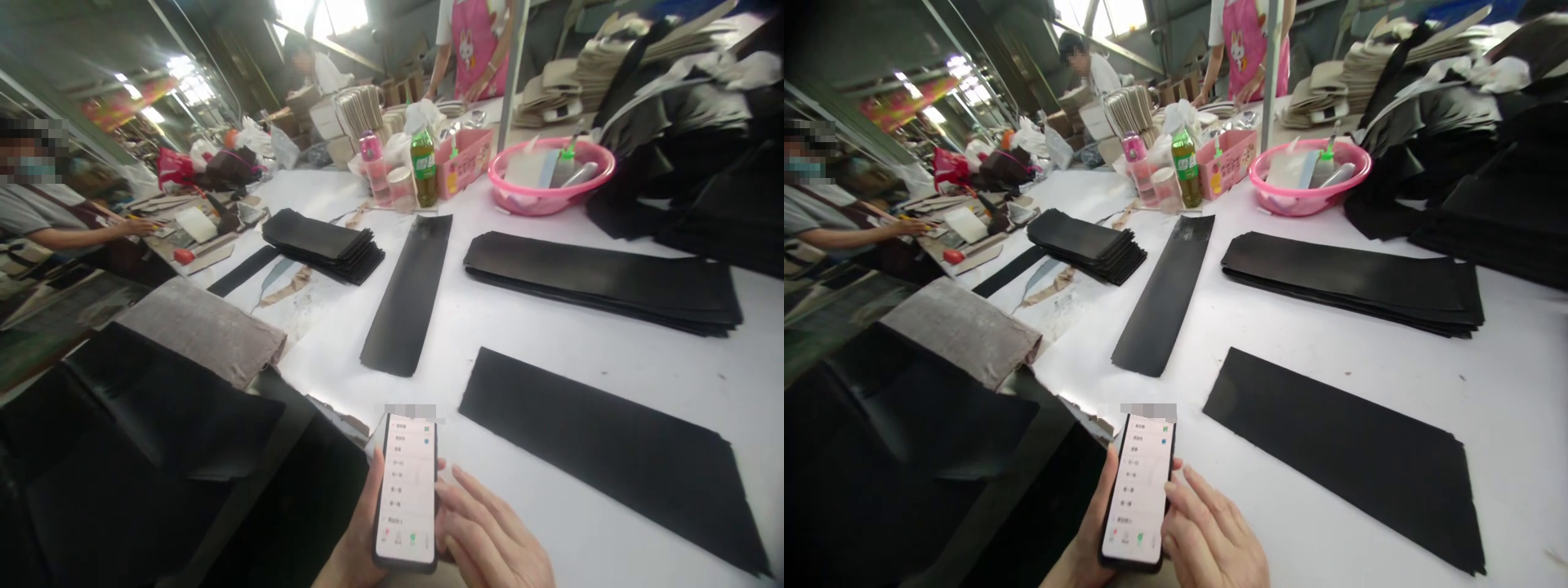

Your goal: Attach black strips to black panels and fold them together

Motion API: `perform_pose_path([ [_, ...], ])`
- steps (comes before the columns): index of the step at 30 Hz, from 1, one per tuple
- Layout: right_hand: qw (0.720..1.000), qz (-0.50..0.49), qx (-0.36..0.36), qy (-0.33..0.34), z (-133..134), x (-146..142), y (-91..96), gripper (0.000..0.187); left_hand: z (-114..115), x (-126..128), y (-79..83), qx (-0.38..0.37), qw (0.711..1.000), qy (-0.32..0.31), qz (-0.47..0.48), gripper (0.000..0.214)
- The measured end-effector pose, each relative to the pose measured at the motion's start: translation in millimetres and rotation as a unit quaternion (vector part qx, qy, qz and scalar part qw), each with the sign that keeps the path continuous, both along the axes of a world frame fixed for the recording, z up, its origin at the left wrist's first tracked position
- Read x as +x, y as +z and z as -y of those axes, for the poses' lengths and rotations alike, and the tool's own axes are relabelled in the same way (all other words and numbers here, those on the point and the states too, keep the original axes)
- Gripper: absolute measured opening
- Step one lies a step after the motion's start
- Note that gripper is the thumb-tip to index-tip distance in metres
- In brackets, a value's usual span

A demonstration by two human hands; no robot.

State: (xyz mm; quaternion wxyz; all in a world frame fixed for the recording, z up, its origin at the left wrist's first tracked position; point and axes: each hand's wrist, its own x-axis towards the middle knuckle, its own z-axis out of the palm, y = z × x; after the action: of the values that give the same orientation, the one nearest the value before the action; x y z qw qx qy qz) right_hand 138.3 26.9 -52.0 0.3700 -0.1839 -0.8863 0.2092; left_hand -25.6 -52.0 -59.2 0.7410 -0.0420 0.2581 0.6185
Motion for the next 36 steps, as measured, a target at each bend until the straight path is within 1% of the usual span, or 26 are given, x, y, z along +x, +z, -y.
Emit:
perform_pose_path([
  [4, 0.999, -0.003, -0.035, -0.016, -0.1, 1.0, -7.2, 0.007, -3.8, 2.9, 4.0, 0.015, 1.0, -0.011, 0.004, 0.087],
  [7, 0.999, -0.029, -0.037, -0.022, -0.9, -0.5, -10.5, 0.009, -5.7, 4.3, 5.7, 0.031, 0.999, -0.025, 0.001, 0.089],
  [10, 0.998, -0.047, -0.037, -0.022, -3.2, -3.0, -10.6, 0.012, -5.9, 3.7, 5.2, 0.031, 0.999, -0.036, -0.016, 0.089],
  [15, 0.998, -0.046, -0.042, -0.018, -7.0, -4.7, -8.1, 0.017, -5.4, 2.7, 4.1, 0.024, 0.998, -0.042, -0.04, 0.088],
  [18, 0.998, -0.041, -0.048, -0.02, -7.6, -4.3, -8.3, 0.018, -5.5, 4.2, 3.6, 0.021, 0.997, -0.042, -0.065, 0.09],
  [23, 0.997, -0.04, -0.06, -0.027, -6.0, -4.4, -11.8, 0.02, -4.8, 6.7, 0.6, -0.005, 0.996, -0.037, -0.08, 0.094],
  [27, 0.996, -0.035, -0.081, -0.029, -5.9, -7.9, -13.5, 0.024, -4.1, 6.0, -2.0, 0.01, 0.997, -0.03, -0.074, 0.091],
  [30, 0.996, -0.02, -0.08, -0.037, -8.8, -13.8, -10.3, 0.023, -3.9, 4.9, -3.5, 0.022, 0.997, -0.027, -0.073, 0.091],
  [33, 0.996, 0.005, -0.067, -0.05, -14.1, -22.1, -2.8, 0.021, -3.3, 4.3, -5.6, 0.026, 0.997, -0.021, -0.065, 0.091],
  [36, 0.997, 0.01, -0.049, -0.066, -18.6, -30.3, 3.4, 0.016, -1.8, 4.0, -8.8, 0.009, 0.999, 0.003, -0.04, 0.081],
])
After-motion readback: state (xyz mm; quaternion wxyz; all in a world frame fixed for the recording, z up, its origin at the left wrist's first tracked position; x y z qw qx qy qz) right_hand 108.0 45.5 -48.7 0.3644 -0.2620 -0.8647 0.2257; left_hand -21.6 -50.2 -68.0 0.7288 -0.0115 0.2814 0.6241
